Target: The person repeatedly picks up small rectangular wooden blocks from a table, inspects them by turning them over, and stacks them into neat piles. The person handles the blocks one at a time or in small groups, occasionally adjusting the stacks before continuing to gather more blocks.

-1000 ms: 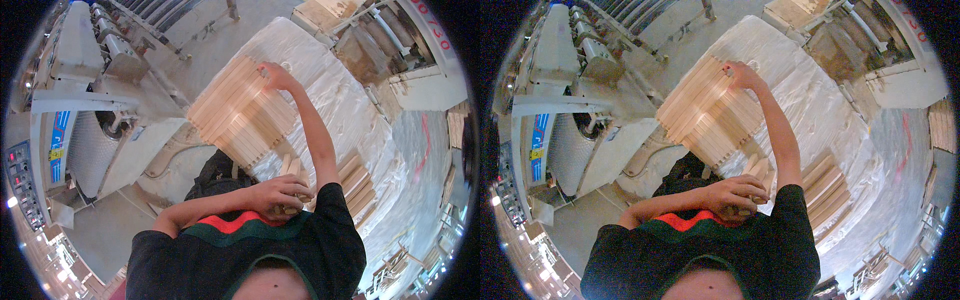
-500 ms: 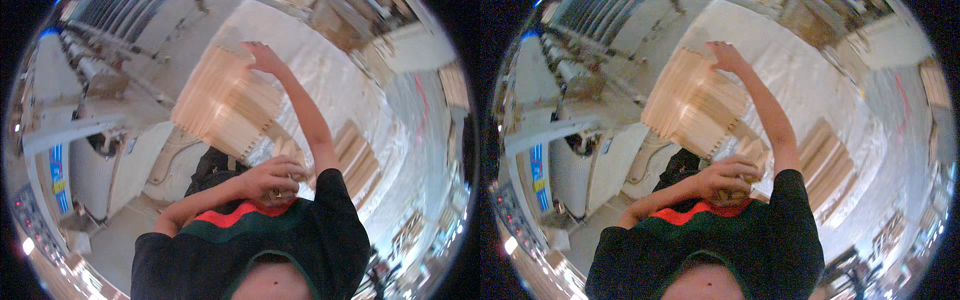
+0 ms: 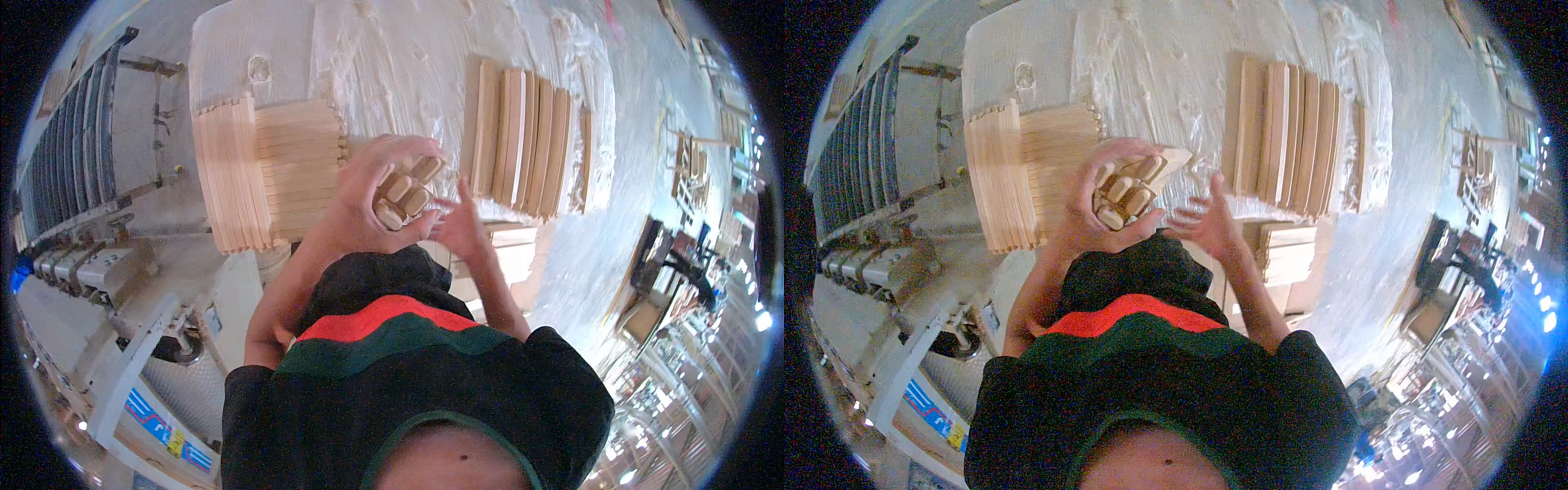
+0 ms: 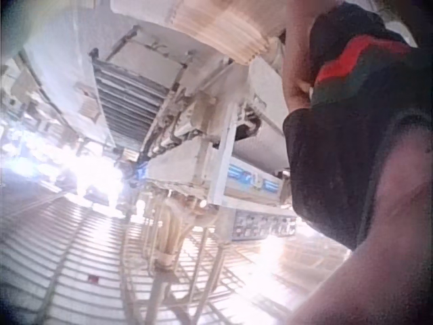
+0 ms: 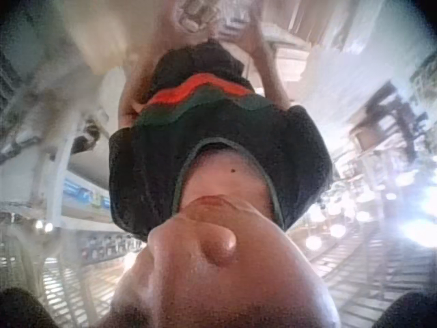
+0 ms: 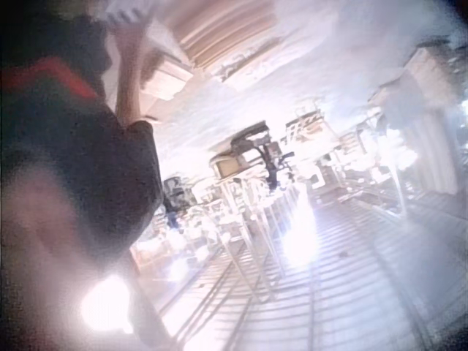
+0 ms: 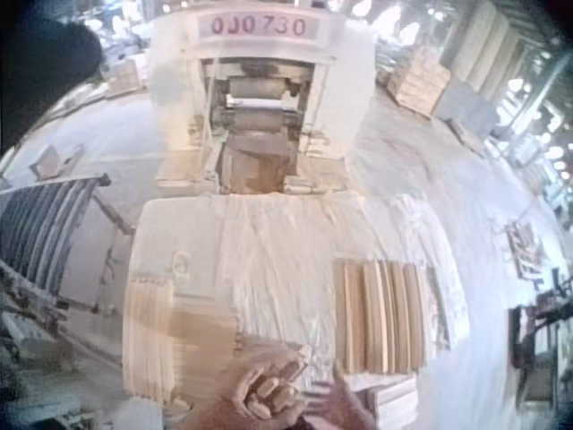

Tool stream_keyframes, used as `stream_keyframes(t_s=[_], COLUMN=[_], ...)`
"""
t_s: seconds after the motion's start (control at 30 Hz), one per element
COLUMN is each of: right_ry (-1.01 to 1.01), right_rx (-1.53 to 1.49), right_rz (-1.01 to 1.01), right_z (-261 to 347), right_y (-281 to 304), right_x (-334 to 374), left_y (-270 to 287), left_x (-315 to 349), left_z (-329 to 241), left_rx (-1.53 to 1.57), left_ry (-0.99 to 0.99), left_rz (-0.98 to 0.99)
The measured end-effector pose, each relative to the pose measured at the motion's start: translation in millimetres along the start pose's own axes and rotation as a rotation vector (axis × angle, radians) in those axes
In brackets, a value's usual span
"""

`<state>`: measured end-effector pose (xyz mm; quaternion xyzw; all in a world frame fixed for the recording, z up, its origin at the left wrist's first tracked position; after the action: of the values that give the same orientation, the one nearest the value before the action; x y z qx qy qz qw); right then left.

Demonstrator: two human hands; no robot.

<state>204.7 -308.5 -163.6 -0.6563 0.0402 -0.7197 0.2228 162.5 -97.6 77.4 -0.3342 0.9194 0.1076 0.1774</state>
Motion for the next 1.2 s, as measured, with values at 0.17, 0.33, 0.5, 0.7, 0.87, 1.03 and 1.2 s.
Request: stream_keyframes(t_s=[0.17,0.33,0.5,0.7,0.87,1.03,1.2], right_ry=[-0.07,0.003,0.051,0.434,1.164,1.577,1.665], right_rx=[-0.493,-0.588,-0.362,-0.134,0.304,0.621,0.773], right_rz=[0.536,0.588,0.269,0.25,0.223,0.305,0.321], right_z=[-28,-14,-41,23,130,133,116], right_y=[-99,-117,-100,-113,-153,-158,-140], right_x=[-11,-8,-28,10,116,136,110], left_y=[-13,-14,-42,-42,-44,-49,-47], left_x=[17,51,105,38,-36,-24,-6], left_z=[-4,51,142,99,43,38,42], left_rx=[0.091,0.816,0.637,0.222,0.27,0.331,0.185], left_ry=[0.051,0.586,1.316,0.918,0.521,0.447,0.156], left_rz=[0.142,-0.203,0.049,0.195,0.072,0.101,0.131])
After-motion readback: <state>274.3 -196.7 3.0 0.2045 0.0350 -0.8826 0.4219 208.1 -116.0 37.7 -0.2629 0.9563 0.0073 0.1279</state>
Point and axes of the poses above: each hand's wrist, its own x-axis away from the middle knuckle, its own y-axis out of the back of the hand, z = x × y, the point moved 10 cm from there along -x, towards the middle knuckle, and after that the axes turned 2 degrees about -z, right-handed, at the moved point
